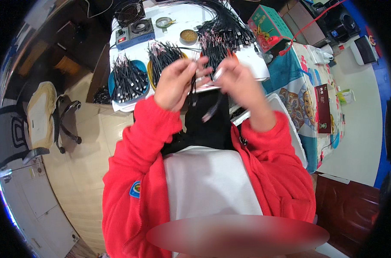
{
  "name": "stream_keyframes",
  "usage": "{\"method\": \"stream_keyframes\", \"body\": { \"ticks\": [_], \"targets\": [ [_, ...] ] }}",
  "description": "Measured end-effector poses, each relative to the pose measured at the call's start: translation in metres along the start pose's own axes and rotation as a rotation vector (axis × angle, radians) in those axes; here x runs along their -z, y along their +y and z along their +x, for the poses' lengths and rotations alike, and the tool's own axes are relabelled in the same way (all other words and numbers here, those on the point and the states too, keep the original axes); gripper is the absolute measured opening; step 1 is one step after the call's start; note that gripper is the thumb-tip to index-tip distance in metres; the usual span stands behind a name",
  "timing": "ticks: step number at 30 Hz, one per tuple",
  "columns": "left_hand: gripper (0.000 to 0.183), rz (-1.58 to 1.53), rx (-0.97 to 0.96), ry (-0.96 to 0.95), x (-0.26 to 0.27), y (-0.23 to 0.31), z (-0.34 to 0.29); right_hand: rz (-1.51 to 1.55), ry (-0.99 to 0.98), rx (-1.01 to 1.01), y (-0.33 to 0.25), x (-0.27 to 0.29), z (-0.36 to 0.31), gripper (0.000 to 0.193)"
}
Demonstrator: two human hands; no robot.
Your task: The person repeatedly picks black cables from trays on a table, attaches small white connectors to their ends, and places the finished cables into a white bin. The process is continuous and repetitive throughout the clip.
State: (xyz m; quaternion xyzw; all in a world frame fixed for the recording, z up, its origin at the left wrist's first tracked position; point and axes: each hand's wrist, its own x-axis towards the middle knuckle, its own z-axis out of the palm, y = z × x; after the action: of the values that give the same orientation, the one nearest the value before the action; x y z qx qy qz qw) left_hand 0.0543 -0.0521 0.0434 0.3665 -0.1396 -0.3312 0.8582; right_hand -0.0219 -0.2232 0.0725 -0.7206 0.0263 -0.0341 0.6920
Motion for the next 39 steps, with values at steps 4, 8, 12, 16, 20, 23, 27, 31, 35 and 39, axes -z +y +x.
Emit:
{"method": "stream_keyframes", "body": {
  "ticks": [4,8,12,16,20,23,27,31,35,39],
  "targets": [
    [0.021,0.093,-0.174,0.086,-0.005,0.021,0.025,-0.459,-0.159,0.226,0.058,-0.06,-0.051,0.018],
    [0.02,0.293,-0.413,0.051,-0.003,0.038,0.008,-0.664,-0.263,0.297,0.099,-0.07,-0.056,0.017],
    [0.018,0.357,-0.399,0.051,-0.007,0.026,-0.036,-0.814,-0.495,0.216,0.094,-0.055,-0.047,0.017],
    [0.016,0.338,-0.284,-0.052,-0.009,0.003,-0.078,-0.11,-0.143,0.226,0.047,-0.027,-0.022,0.018],
    [0.017,0.346,-0.205,-0.114,-0.009,-0.01,-0.097,0.089,-0.165,0.337,-0.001,-0.014,-0.012,0.027],
    [0.018,0.368,-0.141,-0.143,-0.011,-0.016,-0.104,0.01,-0.064,0.316,-0.014,-0.024,-0.013,0.022],
    [0.019,0.363,-0.142,-0.071,-0.012,-0.015,-0.108,0.007,0.003,0.334,-0.014,-0.033,-0.024,0.016],
    [0.023,0.208,-0.212,0.064,-0.015,-0.009,-0.102,0.023,0.044,0.438,-0.004,-0.042,-0.04,0.012],
    [0.023,0.224,-0.193,0.063,-0.022,-0.012,-0.1,-0.081,0.054,0.531,0.003,-0.055,-0.048,0.009],
    [0.02,0.314,-0.222,0.067,-0.02,-0.014,-0.099,-0.105,0.059,0.548,0.006,-0.058,-0.048,0.01]
  ]
}}
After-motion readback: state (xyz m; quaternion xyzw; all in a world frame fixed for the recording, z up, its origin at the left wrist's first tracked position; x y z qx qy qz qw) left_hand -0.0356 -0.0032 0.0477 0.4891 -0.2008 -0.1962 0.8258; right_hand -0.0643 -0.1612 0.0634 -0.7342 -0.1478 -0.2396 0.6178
